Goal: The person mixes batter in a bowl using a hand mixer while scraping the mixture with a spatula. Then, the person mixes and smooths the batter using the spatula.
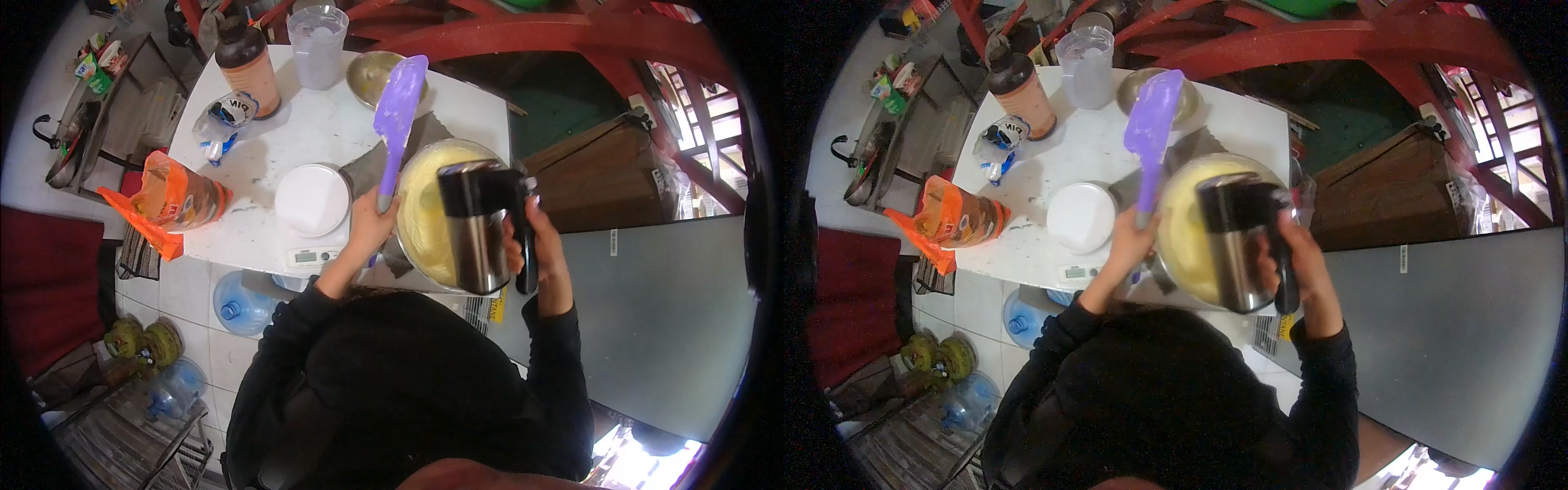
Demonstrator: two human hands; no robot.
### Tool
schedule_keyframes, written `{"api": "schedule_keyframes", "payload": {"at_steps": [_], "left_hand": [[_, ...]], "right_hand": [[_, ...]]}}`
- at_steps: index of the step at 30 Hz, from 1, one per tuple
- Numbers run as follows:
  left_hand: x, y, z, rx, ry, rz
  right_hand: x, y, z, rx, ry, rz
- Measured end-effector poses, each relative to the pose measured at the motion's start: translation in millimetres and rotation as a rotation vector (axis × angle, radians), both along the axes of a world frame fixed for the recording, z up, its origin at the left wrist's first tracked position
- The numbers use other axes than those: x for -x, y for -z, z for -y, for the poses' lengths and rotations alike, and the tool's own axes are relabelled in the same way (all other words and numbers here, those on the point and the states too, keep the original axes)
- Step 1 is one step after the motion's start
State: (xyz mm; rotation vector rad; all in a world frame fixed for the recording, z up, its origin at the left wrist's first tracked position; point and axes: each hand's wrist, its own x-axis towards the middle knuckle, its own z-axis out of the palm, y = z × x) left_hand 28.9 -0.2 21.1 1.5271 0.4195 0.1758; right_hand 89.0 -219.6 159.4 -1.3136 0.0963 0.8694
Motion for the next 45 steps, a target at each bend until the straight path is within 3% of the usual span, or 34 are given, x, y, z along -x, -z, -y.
{"api": "schedule_keyframes", "payload": {"at_steps": [8, 13, 14, 20, 23, 29, 35, 38, 41, 45], "left_hand": [[-1.8, 1.5, 0.0, -0.003, -0.001, 0.012], [-3.5, 4.2, -0.5, -0.016, 0.010, 0.013], [-3.6, 4.3, -0.3, -0.014, 0.007, 0.012], [0.5, 2.8, 0.1, -0.002, -0.001, 0.028], [-0.1, 0.0, 0.8, 0.006, -0.001, 0.008], [-0.7, 1.5, 0.2, 0.033, 0.005, -0.003], [-2.9, 4.5, -0.1, 0.007, 0.000, 0.002], [-2.3, 6.2, 0.1, 0.008, 0.000, 0.012], [-1.2, 4.8, 0.0, 0.009, 0.010, 0.005], [-0.6, 4.3, -0.2, 0.036, 0.012, 0.009]], "right_hand": [[13.2, -8.8, 60.9, 0.094, 0.199, -0.040], [63.5, -26.5, 51.8, 0.219, 0.122, -0.022], [65.8, -32.2, 41.8, 0.124, 0.045, -0.110], [41.5, -14.2, 6.3, -0.111, -0.077, -0.024], [11.2, 13.9, 7.8, -0.205, 0.038, 0.038], [4.5, 2.1, 52.0, 0.037, 0.274, 0.065], [51.9, -26.8, 84.5, 0.081, -0.005, -0.002], [77.5, -45.0, 46.8, 0.143, 0.157, -0.085], [64.2, -36.7, 26.4, -0.051, -0.060, -0.075], [27.2, -7.7, 1.8, -0.156, 0.016, -0.036]]}}
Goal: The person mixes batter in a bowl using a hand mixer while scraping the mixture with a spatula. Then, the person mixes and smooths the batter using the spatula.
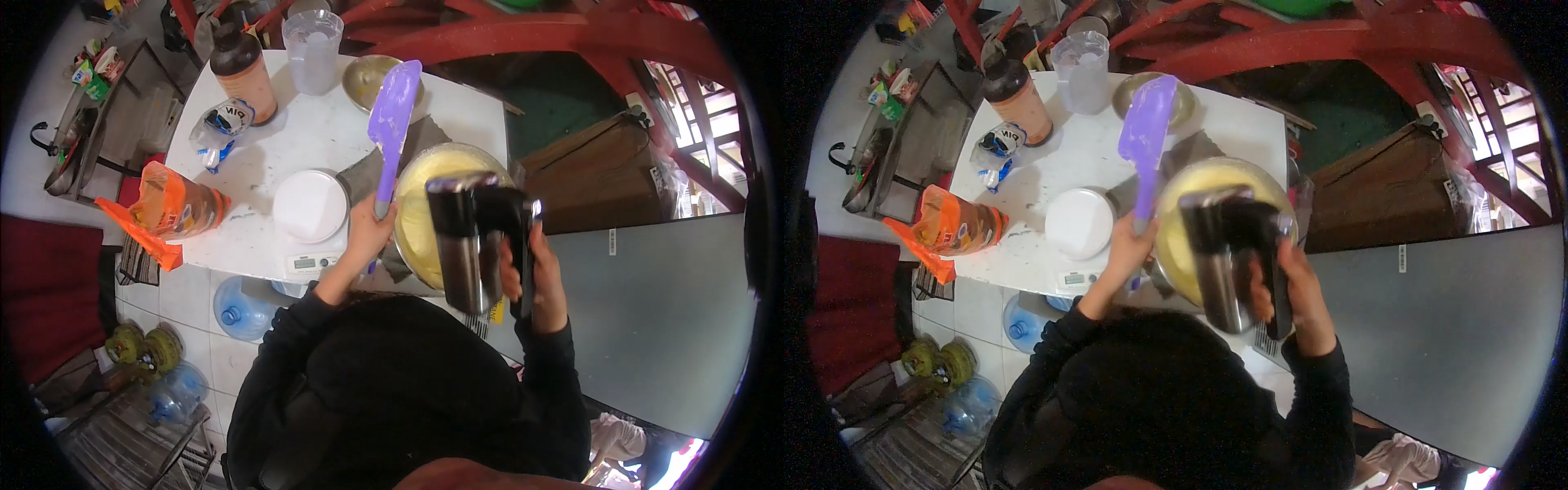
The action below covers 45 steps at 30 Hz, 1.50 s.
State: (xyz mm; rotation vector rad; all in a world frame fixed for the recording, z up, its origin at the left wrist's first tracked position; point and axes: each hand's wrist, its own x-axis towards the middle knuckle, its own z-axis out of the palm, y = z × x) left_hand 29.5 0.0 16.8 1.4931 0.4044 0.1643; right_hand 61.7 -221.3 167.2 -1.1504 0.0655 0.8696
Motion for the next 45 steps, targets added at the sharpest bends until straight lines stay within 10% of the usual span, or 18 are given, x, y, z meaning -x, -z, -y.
{"api": "schedule_keyframes", "payload": {"at_steps": [8, 20, 32, 45], "left_hand": [[-0.9, -1.7, 0.5, -0.016, 0.012, 0.008], [-0.4, 1.6, 1.0, -0.035, 0.008, -0.008], [-1.1, -2.7, 1.3, 0.014, 0.003, -0.029], [0.4, -8.1, 0.4, -0.021, 0.004, -0.041]], "right_hand": [[-19.1, 0.6, 51.6, 0.142, 0.351, 0.064], [41.4, -25.4, 26.5, 0.112, -0.088, 0.015], [-21.1, 5.4, 47.1, 0.222, 0.292, 0.061], [-6.1, -0.5, 29.7, 0.214, 0.074, -0.020]]}}
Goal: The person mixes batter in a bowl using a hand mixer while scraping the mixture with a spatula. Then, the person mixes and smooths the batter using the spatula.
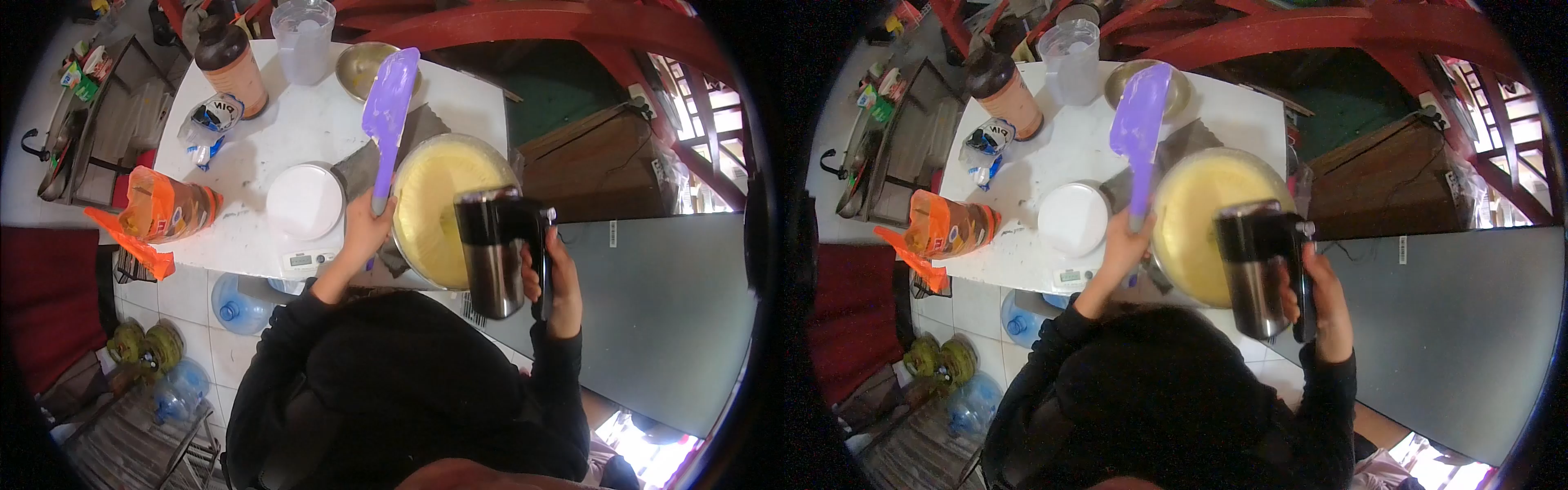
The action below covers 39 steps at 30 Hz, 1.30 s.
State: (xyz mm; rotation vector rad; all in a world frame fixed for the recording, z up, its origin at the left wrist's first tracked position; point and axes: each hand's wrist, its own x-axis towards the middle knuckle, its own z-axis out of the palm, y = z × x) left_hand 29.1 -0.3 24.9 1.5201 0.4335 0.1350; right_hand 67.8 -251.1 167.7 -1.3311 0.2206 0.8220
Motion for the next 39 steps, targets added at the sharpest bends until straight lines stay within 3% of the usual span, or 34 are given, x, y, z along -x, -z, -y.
{"api": "schedule_keyframes", "payload": {"at_steps": [4, 9, 17, 25, 36, 39], "left_hand": [[-0.1, 2.1, 0.5, -0.004, -0.002, 0.029], [-0.9, -2.5, -0.3, 0.014, -0.004, -0.007], [-1.5, 5.8, -0.8, -0.007, -0.003, 0.028], [-0.3, 2.8, 0.2, -0.019, -0.014, 0.006], [-1.1, 9.1, 0.2, 0.014, -0.017, 0.044], [-1.6, 8.5, -0.1, 0.013, -0.006, 0.042]], "right_hand": [[-25.3, 13.3, -14.2, 0.008, 0.004, 0.120], [-22.0, 10.0, 12.6, -0.021, 0.125, 0.018], [40.2, -16.6, 20.4, 0.075, -0.040, -0.024], [-5.2, 10.5, -27.3, -0.118, -0.144, -0.002], [-9.7, 2.2, 35.2, 0.009, 0.194, -0.034], [11.0, 2.1, 50.6, 0.029, 0.119, -0.025]]}}
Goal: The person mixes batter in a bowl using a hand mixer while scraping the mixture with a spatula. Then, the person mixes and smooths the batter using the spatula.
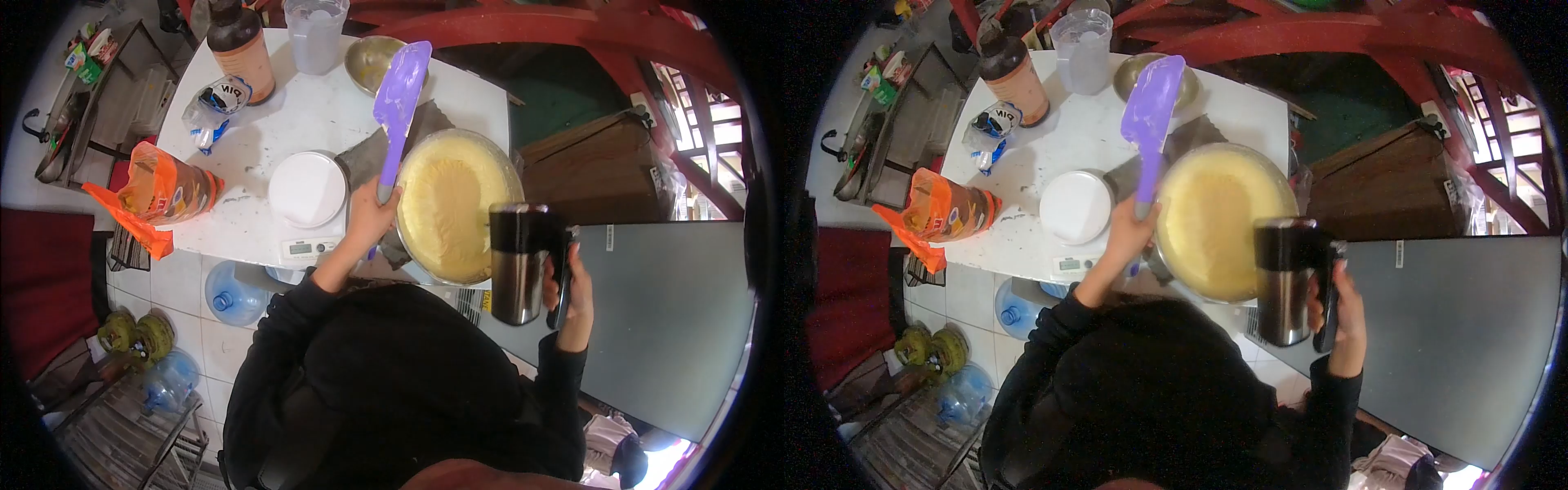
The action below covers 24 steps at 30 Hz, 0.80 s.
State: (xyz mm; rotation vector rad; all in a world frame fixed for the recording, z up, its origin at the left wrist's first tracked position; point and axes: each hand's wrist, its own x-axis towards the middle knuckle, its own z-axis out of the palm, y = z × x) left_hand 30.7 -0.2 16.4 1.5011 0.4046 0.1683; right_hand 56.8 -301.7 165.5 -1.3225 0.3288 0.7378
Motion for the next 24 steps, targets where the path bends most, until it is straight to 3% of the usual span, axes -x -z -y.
{"api": "schedule_keyframes", "payload": {"at_steps": [4, 24], "left_hand": [[0.7, -0.5, 0.1, 0.006, 0.005, -0.004], [1.7, 3.9, -1.4, 0.006, 0.011, 0.022]], "right_hand": [[23.3, -17.9, -30.1, 0.013, -0.170, -0.022], [20.6, -46.1, -41.0, -0.012, -0.281, 0.105]]}}
